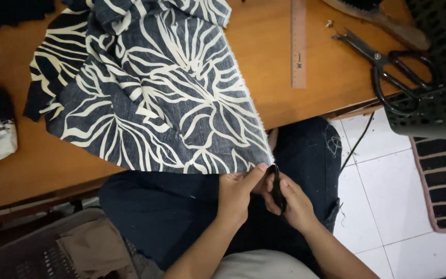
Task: The person uses a ruler and scissors to cut a piece of patterned fabric, then unfolds it to check the result.
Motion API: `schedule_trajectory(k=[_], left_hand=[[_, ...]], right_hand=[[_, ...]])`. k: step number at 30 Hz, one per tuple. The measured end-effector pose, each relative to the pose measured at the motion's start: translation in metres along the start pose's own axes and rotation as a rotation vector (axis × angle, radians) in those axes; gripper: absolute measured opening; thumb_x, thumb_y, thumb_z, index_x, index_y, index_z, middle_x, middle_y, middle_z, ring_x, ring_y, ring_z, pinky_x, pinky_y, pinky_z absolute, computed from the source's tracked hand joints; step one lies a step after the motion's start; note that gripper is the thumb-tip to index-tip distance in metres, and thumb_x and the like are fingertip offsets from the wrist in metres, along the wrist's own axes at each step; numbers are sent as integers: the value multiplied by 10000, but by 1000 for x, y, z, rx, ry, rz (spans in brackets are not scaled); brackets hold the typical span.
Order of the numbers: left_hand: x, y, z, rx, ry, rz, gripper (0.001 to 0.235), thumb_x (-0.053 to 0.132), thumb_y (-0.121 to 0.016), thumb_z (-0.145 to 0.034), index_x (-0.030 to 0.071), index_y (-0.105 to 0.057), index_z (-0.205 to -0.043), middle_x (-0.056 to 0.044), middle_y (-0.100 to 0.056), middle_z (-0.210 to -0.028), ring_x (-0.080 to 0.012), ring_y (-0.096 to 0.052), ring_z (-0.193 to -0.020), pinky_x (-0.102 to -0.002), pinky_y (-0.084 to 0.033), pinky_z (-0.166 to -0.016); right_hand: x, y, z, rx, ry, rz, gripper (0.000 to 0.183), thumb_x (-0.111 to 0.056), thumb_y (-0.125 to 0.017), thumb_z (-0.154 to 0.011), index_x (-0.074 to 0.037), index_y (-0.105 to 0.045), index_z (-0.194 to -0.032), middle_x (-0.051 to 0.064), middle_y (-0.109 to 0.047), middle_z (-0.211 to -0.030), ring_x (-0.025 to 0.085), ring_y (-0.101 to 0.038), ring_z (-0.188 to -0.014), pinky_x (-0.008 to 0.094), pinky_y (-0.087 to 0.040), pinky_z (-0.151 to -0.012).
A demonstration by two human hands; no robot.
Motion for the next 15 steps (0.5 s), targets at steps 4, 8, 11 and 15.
schedule_trajectory(k=[4, 8, 11, 15], left_hand=[[1, -7, -2, -70, 21, 19, 90, -5, -646, -728, -14, -591, -659, -118, -581, -548, -195, -575, -451, -284, -491, -436], [-5, -6, -1, -59, -8, 20, 124, -30, -653, -719, -61, -591, -617, -158, -567, -490, -223, -592, -392, -299, -502, -373], [0, -9, 0, -63, -21, -11, 105, -30, -656, -717, -51, -597, -633, -142, -575, -511, -191, -598, -431, -274, -503, -419], [1, -12, 5, -75, -43, -65, 92, -27, -667, -716, -35, -616, -639, -121, -586, -514, -161, -600, -469, -236, -498, -475]], right_hand=[[6, 4, -5, 19, 78, 35, 406, -372, -319, -896, -1, -436, -775, 101, -426, -557, 122, -347, -347, 241, -331, -343], [8, 9, -5, -12, 216, -20, 397, -298, -285, -921, 28, -443, -759, 114, -439, -497, 112, -352, -282, 259, -345, -303], [6, 5, -5, -10, 227, -39, 388, -302, -292, -927, 17, -437, -761, 98, -424, -471, 102, -342, -290, 247, -347, -309], [4, 5, -5, -7, 216, -18, 410, -310, -273, -926, 12, -435, -729, 89, -410, -431, 99, -311, -271, 234, -323, -293]])
Point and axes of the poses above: each hand's wrist, its own z-axis away from the middle knuckle, its own y-axis out of the back of the hand, x = y × z, the point moved 6 cm from there along -z, towards the middle knuckle
